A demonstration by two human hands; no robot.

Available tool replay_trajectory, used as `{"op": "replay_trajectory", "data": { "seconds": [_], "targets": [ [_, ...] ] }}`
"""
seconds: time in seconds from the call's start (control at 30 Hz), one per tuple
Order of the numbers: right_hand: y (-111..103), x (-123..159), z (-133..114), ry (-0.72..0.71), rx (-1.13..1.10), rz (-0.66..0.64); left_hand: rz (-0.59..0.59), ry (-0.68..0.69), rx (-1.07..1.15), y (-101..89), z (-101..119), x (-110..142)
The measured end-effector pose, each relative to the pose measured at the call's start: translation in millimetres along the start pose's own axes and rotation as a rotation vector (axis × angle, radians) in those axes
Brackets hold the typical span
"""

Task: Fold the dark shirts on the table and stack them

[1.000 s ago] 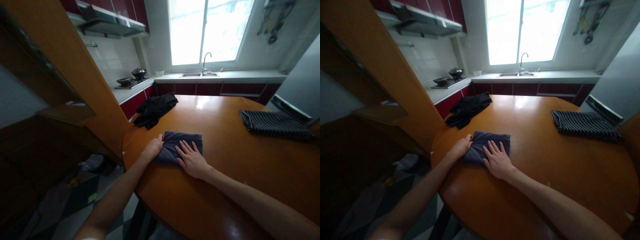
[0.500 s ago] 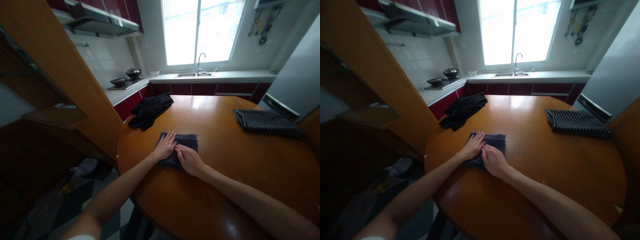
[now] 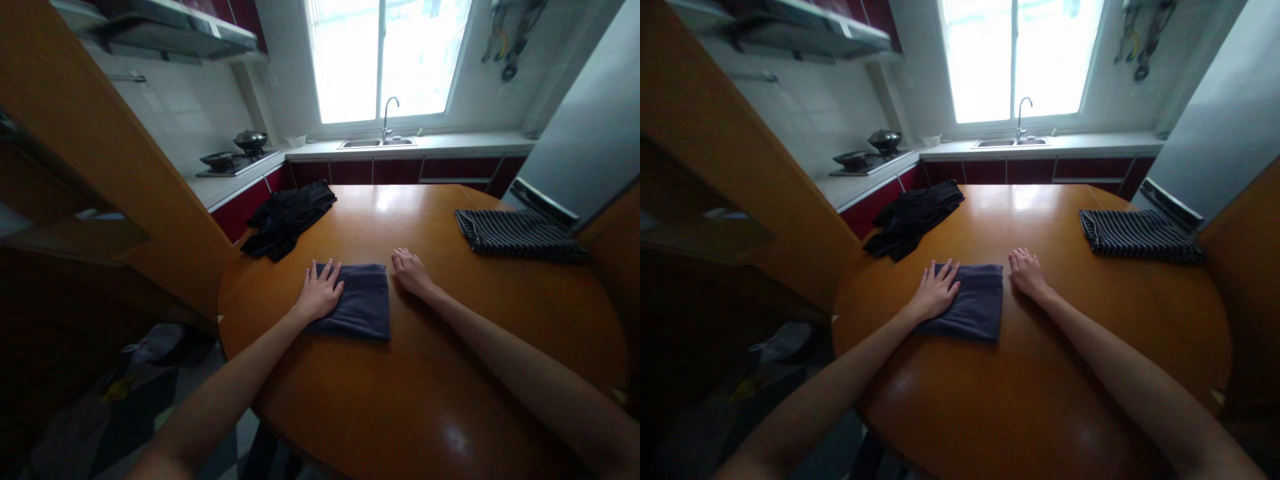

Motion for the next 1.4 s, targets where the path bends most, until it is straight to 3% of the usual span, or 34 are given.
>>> {"op": "replay_trajectory", "data": {
  "seconds": [0.07, 0.13, 0.27, 0.4, 0.53, 0.67, 0.73, 0.8, 0.93, 1.07, 1.13, 1.23, 1.3, 1.4],
  "targets": [
    [-4.6, 2.4, -10.4, -0.014, -0.077, 0.096, 0.001, -0.004, 0.002, -0.1, -0.8, 0.0],
    [1.8, 13.2, -35.8, -0.129, -0.098, 0.114, -0.004, 0.0, -0.004, 0.4, -1.1, -0.3],
    [27.6, 37.5, -77.3, -0.377, -0.021, -0.033, -0.027, 0.005, -0.018, 2.4, -2.1, -0.5],
    [29.4, 27.0, -58.4, -0.288, 0.014, -0.101, -0.011, 0.006, -0.029, -1.1, -2.0, 0.7],
    [21.2, 11.7, -40.5, -0.266, -0.015, -0.091, 0.063, 0.053, -0.075, -22.6, 10.5, 9.4],
    [20.7, 9.9, -38.8, -0.292, -0.131, -0.067, 0.029, 0.393, -0.007, -41.2, 55.7, 40.0],
    [20.3, 10.4, -38.3, -0.309, -0.186, -0.042, -0.044, 0.551, 0.042, -39.9, 76.7, 60.8],
    [19.6, 10.5, -36.8, -0.316, -0.215, -0.02, -0.088, 0.606, 0.059, -35.0, 87.1, 77.3],
    [19.2, 10.6, -35.2, -0.322, -0.218, -0.011, -0.116, 0.609, 0.071, -33.4, 88.3, 101.8],
    [19.6, 8.5, -31.2, -0.292, -0.301, 0.007, -0.182, 0.653, 0.199, -56.0, 83.2, 118.8],
    [19.0, 4.1, -23.5, -0.229, -0.386, 0.046, -0.158, 0.603, 0.293, -71.5, 73.3, 111.5],
    [18.8, -4.6, -9.6, -0.122, -0.516, 0.08, 0.03, 0.361, 0.33, -86.6, 44.7, 75.5],
    [18.7, -9.6, -5.7, -0.114, -0.563, 0.055, 0.128, 0.222, 0.267, -84.9, 31.2, 47.5],
    [15.2, -13.6, -5.4, -0.155, -0.573, 0.007, 0.164, 0.198, 0.183, -69.3, 36.1, 12.7]
  ]
}}
Point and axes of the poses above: each hand's wrist, its own x-axis away from the middle knuckle, its own y-axis out of the palm, z = x × y, the point moved 7 cm from there along -x, towards the middle knuckle, and after that the axes turned 6 degrees about -x, right-handed, at the moved point
